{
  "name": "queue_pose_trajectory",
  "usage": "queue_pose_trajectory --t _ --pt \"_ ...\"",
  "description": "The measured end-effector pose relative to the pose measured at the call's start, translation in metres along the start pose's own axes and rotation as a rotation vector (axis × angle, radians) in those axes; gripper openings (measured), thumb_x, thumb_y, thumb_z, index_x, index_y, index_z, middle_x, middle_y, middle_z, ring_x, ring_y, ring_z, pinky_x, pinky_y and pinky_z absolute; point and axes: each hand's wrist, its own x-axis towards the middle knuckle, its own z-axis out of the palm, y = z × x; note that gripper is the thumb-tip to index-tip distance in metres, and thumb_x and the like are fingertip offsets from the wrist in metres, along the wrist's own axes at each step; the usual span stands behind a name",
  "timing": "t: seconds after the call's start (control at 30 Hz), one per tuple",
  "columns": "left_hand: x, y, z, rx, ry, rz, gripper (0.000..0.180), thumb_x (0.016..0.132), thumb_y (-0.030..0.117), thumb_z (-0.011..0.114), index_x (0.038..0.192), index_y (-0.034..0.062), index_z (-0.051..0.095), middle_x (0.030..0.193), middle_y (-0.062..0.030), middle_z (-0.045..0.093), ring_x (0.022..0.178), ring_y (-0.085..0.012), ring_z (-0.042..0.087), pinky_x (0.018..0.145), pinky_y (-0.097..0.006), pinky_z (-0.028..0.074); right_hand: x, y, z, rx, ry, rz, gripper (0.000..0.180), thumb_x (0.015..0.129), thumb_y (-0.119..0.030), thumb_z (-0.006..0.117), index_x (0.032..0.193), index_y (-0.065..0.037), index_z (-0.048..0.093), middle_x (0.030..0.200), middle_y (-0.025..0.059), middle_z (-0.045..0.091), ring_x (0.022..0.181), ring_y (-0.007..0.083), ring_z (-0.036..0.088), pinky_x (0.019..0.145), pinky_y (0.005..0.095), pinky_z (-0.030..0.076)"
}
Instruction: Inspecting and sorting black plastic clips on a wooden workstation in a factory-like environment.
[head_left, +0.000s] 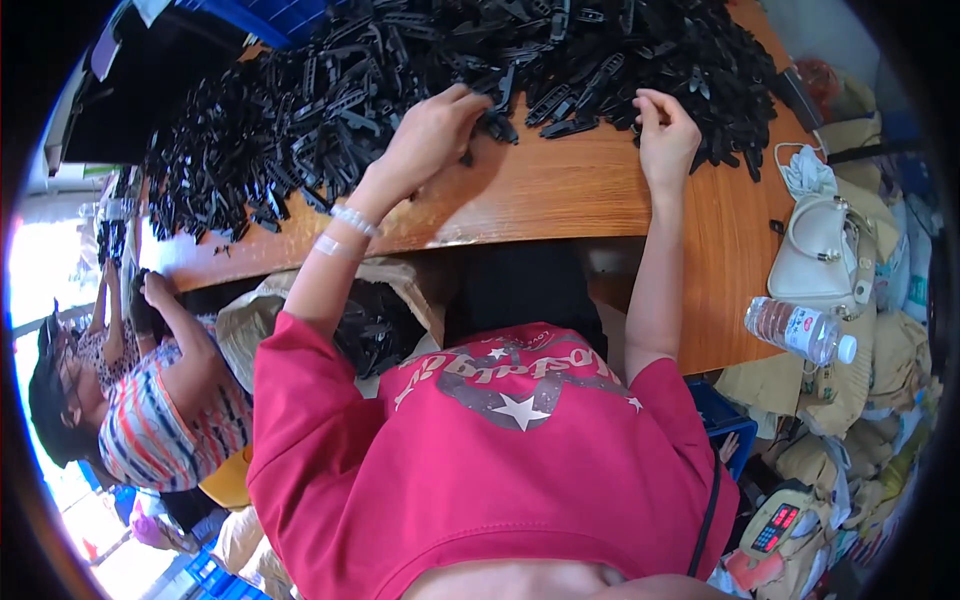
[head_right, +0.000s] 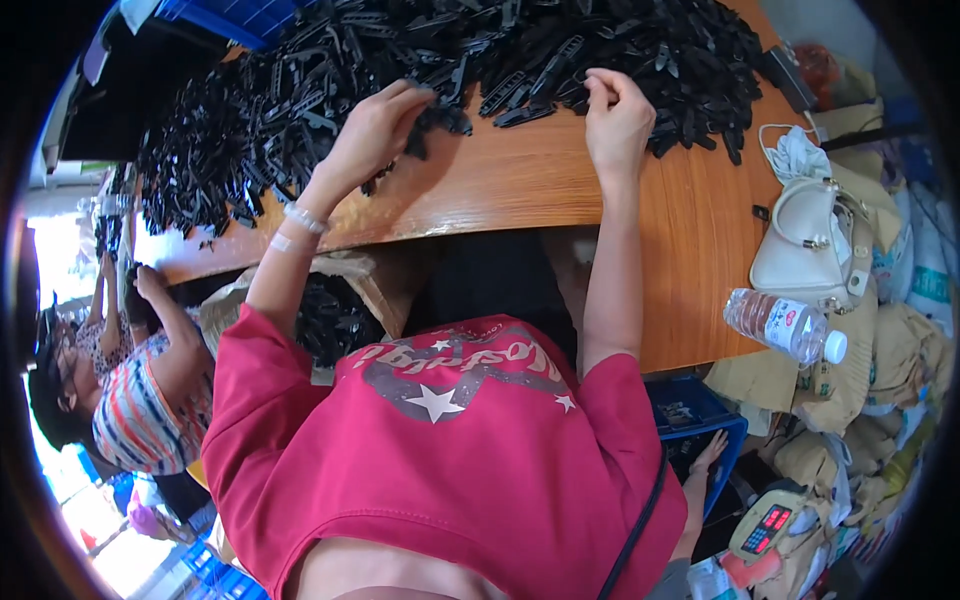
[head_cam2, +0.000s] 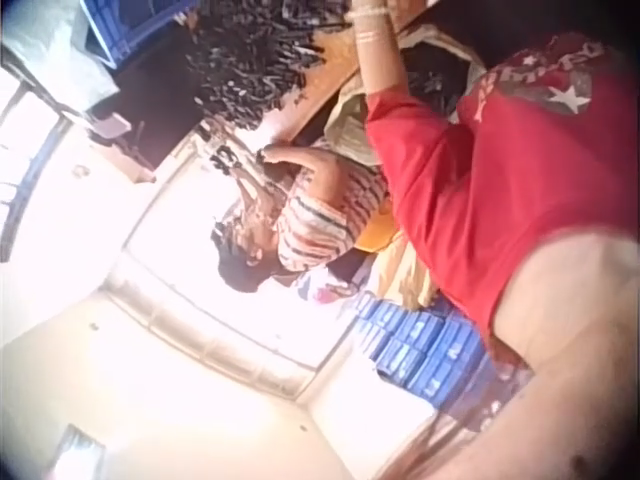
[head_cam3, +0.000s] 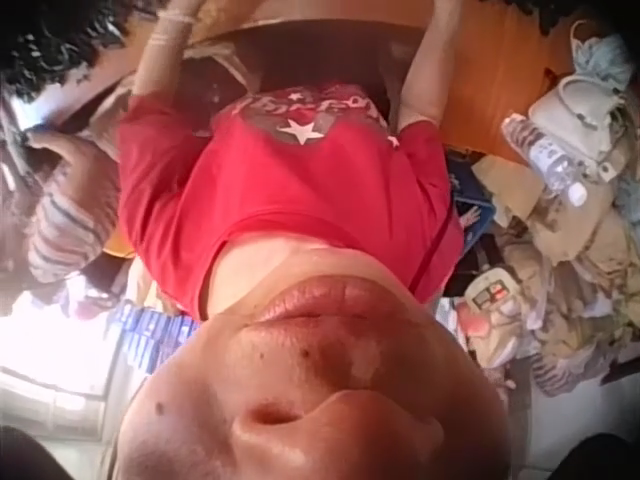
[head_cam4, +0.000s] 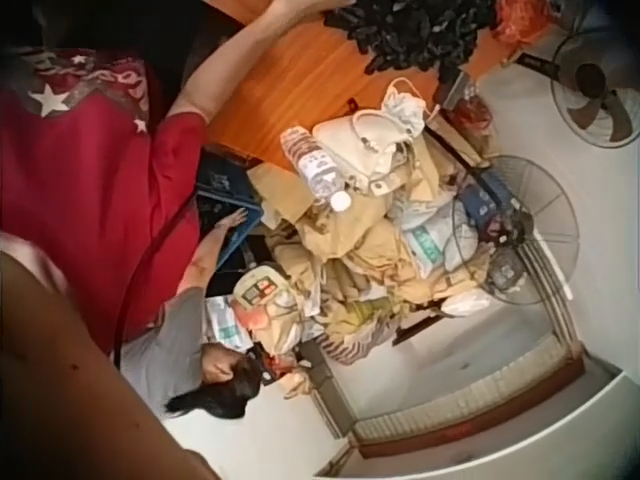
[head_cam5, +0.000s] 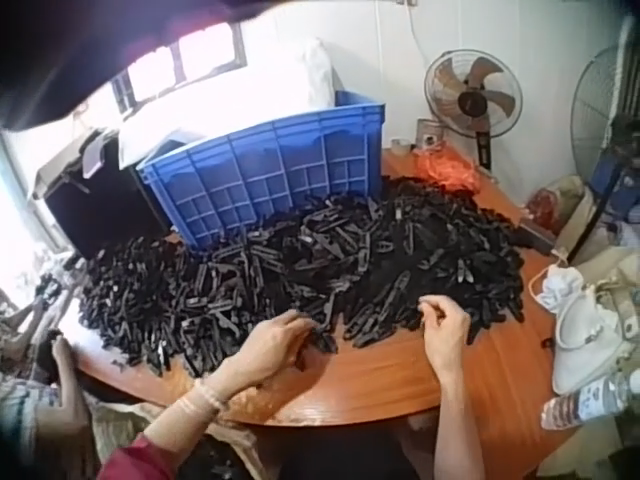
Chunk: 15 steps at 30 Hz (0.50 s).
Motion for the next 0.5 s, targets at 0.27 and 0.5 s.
queue_pose_trajectory --t 0.27,0.5 --pt "0.048 -0.015 0.058 0.358 -0.146 -0.01 0.019 0.08 0.026 0.06 0.088 0.0091 0.059 0.085 -0.0098 0.054 0.083 -0.0269 0.058 0.063 -0.038 0.049 0.074 0.036 -0.003 -0.615 -0.016 -0.374 0.018 0.073 -0.003 0.061 0.088 -0.009 0.069 0.086 0.0107 0.061 0.086 0.0294 0.056 0.076 0.0384 0.046" --pt "0.043 -0.018 0.054 0.187 -0.041 -0.141 0.022 0.072 0.02 0.066 0.081 0.0038 0.054 0.079 -0.0134 0.059 0.072 -0.0321 0.06 0.062 -0.04 0.048 0.079 0.043 -0.007 -0.711 -0.131 -0.504 0.017 0.068 -0.005 0.066 0.085 -0.006 0.064 0.09 0.0086 0.059 0.091 0.0292 0.053 0.081 0.0403 0.041"
